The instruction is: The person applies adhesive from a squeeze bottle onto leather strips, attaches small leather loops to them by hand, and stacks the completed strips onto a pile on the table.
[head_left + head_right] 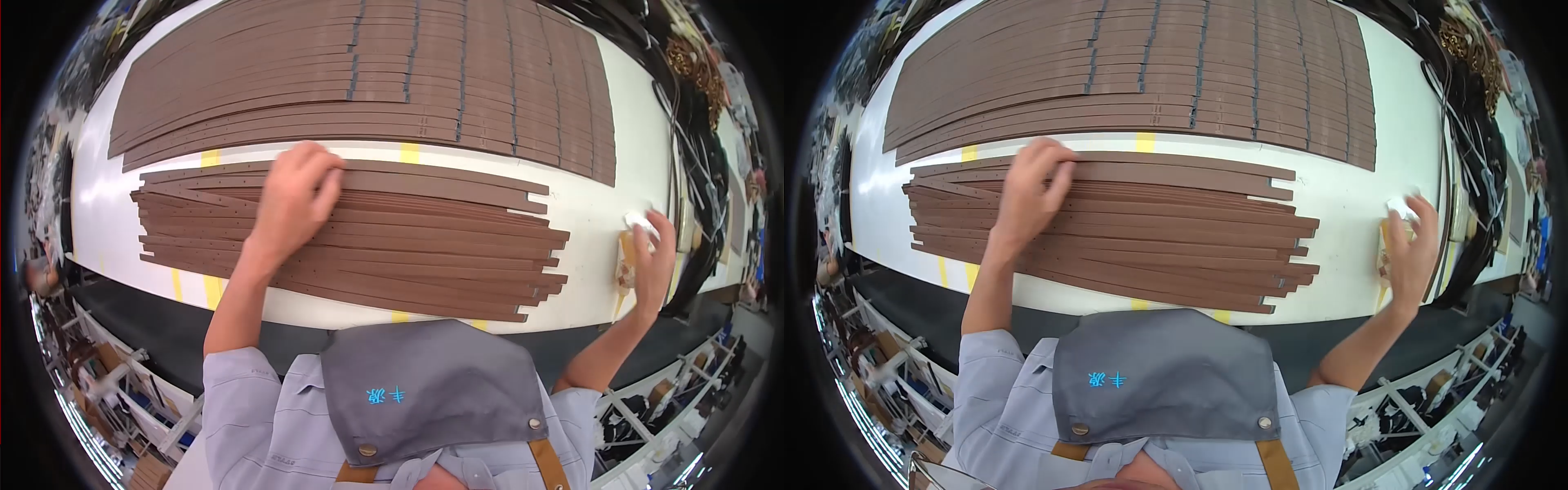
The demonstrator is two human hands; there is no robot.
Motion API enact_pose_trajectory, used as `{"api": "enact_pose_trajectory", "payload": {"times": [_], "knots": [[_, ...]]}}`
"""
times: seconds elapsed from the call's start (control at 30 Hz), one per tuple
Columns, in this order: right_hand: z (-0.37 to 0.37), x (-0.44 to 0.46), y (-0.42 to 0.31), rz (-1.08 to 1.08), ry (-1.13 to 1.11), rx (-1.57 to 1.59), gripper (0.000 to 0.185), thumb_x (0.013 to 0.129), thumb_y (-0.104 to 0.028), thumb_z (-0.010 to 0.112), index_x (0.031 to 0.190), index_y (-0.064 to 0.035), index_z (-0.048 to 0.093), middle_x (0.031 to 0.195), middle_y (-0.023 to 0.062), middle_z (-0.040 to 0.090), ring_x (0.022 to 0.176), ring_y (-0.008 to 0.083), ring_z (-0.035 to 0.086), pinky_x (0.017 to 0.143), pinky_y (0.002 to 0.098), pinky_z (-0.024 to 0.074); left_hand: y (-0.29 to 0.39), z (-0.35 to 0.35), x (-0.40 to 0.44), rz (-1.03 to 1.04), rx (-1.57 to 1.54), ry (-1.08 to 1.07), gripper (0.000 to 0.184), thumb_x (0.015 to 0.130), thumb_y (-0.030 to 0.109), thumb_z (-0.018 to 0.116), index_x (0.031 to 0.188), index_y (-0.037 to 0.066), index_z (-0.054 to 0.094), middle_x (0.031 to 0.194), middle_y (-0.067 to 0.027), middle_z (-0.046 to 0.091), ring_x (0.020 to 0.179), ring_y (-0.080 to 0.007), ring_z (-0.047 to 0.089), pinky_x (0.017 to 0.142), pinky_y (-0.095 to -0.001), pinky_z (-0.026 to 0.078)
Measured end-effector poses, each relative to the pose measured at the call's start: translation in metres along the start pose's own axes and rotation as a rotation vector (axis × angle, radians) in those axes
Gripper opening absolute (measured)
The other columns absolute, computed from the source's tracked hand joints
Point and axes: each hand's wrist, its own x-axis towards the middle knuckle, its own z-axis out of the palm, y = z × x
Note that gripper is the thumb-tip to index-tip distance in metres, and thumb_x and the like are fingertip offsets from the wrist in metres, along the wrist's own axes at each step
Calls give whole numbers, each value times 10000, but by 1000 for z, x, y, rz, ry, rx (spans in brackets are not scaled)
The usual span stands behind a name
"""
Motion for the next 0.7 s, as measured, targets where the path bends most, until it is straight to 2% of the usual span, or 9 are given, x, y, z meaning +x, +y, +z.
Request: {"api": "enact_pose_trajectory", "payload": {"times": [0.03, 0.07, 0.13, 0.17, 0.23, 0.4, 0.5, 0.6, 0.7], "knots": [[-13, 0, 25, 88, 10, -146, 411, 910, -203, 663, 1247, 16, 576, 1301, 157, 574, 1171, 282, 578, 1010, 393, 449, 9, 11, 4, 29, -60, -39, 81, 831, 28, 639, 912, 36, 634, 920, -105, 613, 873, -293, 590, 800, -398, 464], [-21, 0, 48, 88, 13, -152, 411, 910, -203, 663, 1247, 16, 576, 1301, 157, 574, 1171, 282, 578, 1010, 393, 449, 16, 21, 9, 93, -87, -77, 66, 836, 38, 634, 903, 35, 633, 907, -102, 605, 874, -291, 588, 805, -394, 457], [-28, -6, 88, 180, -6, -381, 542, 916, -315, 661, 1292, 55, 536, 1289, 199, 577, 1172, 297, 576, 1016, 383, 435, 28, 40, 17, 133, -117, -118, 72, 840, 46, 632, 911, 33, 624, 905, -105, 589, 880, -285, 581, 803, -387, 449], [-27, -10, 100, 188, 0, -388, 542, 916, -315, 661, 1292, 55, 536, 1289, 199, 577, 1172, 297, 576, 1016, 383, 435, 33, 49, 21, 178, -125, -133, 83, 839, 47, 635, 920, 32, 620, 908, -105, 579, 883, -281, 575, 798, -389, 446], [-24, -15, 111, 359, -67, -103, 639, 917, -392, 647, 1310, 94, 512, 1265, 232, 589, 1157, 307, 582, 1000, 372, 439, 44, 61, 28, 240, -144, -190, 113, 835, 46, 641, 940, 25, 606, 914, -105, 555, 891, -271, 557, 785, -391, 439], [-32, -20, 96, 445, -223, 2, 654, 868, -380, 700, 1293, 88, 532, 1088, 186, 671, 989, 226, 631, 887, 330, 479, 75, 88, 50, 307, -169, -274, 122, 858, 52, 633, 976, 20, 630, 990, -108, 583, 922, -282, 576, 850, -402, 465], [-28, -20, 76, 437, -376, 91, 611, 775, -331, 774, 1185, 80, 584, 975, 139, 682, 836, 195, 645, 760, 320, 505, 85, 109, 59, 293, -157, -281, 128, 858, 51, 628, 981, 12, 632, 987, -115, 573, 920, -287, 575, 848, -408, 469], [-25, -18, 58, 405, -417, -99, 562, 751, -321, 769, 1110, 76, 598, 883, 116, 669, 782, 174, 639, 729, 322, 504, 86, 128, 65, 282, -72, -298, 138, 864, 51, 617, 988, -7, 628, 977, -133, 565, 915, -298, 583, 828, -406, 485], [-19, -19, 62, 414, -417, -56, 515, 741, -314, 754, 1062, 61, 608, 815, 93, 645, 724, 146, 616, 692, 312, 496, 87, 138, 68, 272, -28, -289, 147, 858, 33, 602, 989, -31, 619, 964, -162, 560, 860, -320, 605, 767, -419, 503]]}}
